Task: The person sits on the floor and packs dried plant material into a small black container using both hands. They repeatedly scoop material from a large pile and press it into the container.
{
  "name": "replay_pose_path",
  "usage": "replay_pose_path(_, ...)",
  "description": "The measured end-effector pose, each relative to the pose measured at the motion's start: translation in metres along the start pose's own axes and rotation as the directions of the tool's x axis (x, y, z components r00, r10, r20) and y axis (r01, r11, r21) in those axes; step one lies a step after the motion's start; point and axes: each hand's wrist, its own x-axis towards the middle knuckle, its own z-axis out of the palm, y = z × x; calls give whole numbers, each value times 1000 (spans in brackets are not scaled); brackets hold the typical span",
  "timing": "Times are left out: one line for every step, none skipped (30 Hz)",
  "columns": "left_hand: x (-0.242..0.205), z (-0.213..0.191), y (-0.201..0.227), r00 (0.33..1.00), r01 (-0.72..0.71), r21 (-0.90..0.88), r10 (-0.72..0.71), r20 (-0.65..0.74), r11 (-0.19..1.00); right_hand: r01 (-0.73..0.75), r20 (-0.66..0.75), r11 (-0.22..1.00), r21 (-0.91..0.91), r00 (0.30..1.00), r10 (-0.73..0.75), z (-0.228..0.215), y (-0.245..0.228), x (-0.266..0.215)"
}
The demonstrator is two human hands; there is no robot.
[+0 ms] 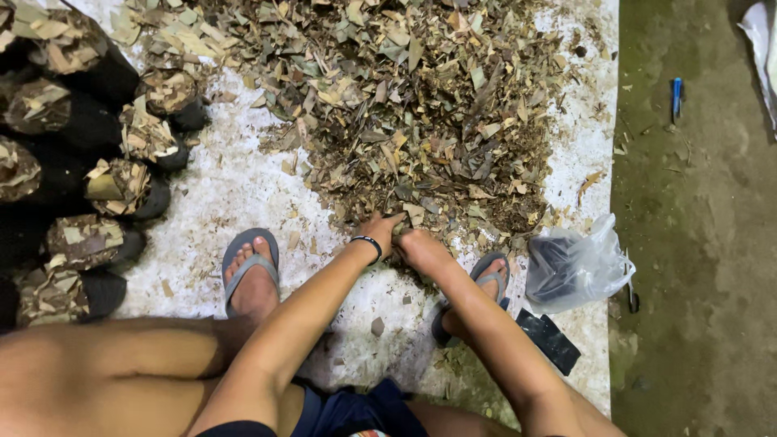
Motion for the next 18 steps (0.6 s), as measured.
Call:
replay_pose_path(0, 2, 0, 1000, 5, -2, -5, 22, 1000, -24, 26, 997, -74, 999, 26, 13, 6, 5)
replay_pose_path(0, 4, -1, 999, 10, -4, -10, 44, 1000, -39, 16, 993, -114, 999, 41, 27, 10, 8)
replay_pose_path(1, 4, -1, 998, 12, -1, -12, 66, 1000, -57, -1, 986, -154, 998, 58, 40, 12, 12)
replay_pose_path(1, 4, -2, 997, 11, 4, -11, 71, 1000, -76, -19, 978, -192, 997, 74, 49, 15, 15)
replay_pose_path(1, 5, -2, 997, 9, 11, -10, 78, 1000, -94, -52, 975, -202, 995, 85, 55, 16, 16)
replay_pose_path(2, 5, -2, 996, 7, 16, -9, 86, 1000, -113, -85, 971, -212, 992, 97, 57, 17, 18)
replay_pose_path(2, 5, -3, 998, 4, -2, -4, 60, 1000, -128, -117, 967, -222, 988, 104, 57, 15, 19)
replay_pose_path(2, 5, -4, 999, 1, -20, 0, 34, 1000, -130, -117, 984, -121, 986, 116, 51, 13, 20)
replay_pose_path(0, 7, -5, 1000, -5, -38, 6, 15, 999, -137, -113, 990, -17, 984, 135, 43, 13, 17)
replay_pose_path(-1, 9, -6, 1000, 2, -40, -1, 30, 999, -144, -108, 986, 88, 982, 153, 31, 12, 13)
replay_pose_path(2, 6, -6, 999, 9, -41, -8, 35, 999, -144, -55, 978, 154, 987, 154, 17, 11, 12)
replay_pose_path(4, 2, -7, 999, 16, -42, -14, 40, 999, -147, -1, 965, 219, 988, 151, 1, 10, 10)
replay_pose_path(4, 2, -8, 999, 13, -50, -12, 38, 999, -157, 61, 946, 283, 987, 146, -11, 7, 5)
replay_pose_path(3, 2, -9, 999, 11, -57, -9, 36, 998, -68, 53, 946, 316, 997, 54, -22, 5, 3)
replay_pose_path(3, 1, -9, 999, 3, -59, -1, 35, 998, 19, 36, 937, 348, 999, -34, -32, 3, 2)
replay_pose_path(2, 1, -8, 998, 19, -50, -16, 56, 999, 105, 16, 920, 378, 993, -120, -38, 0, -1)
replay_pose_path(2, -1, -6, 997, 33, -40, -30, 73, 999, 63, 45, 941, 332, 996, -82, -41, -4, -2)
replay_pose_path(1, -2, -5, 995, 48, -30, -45, 90, 998, 20, 73, 959, 283, 996, -42, -42, -9, -2)
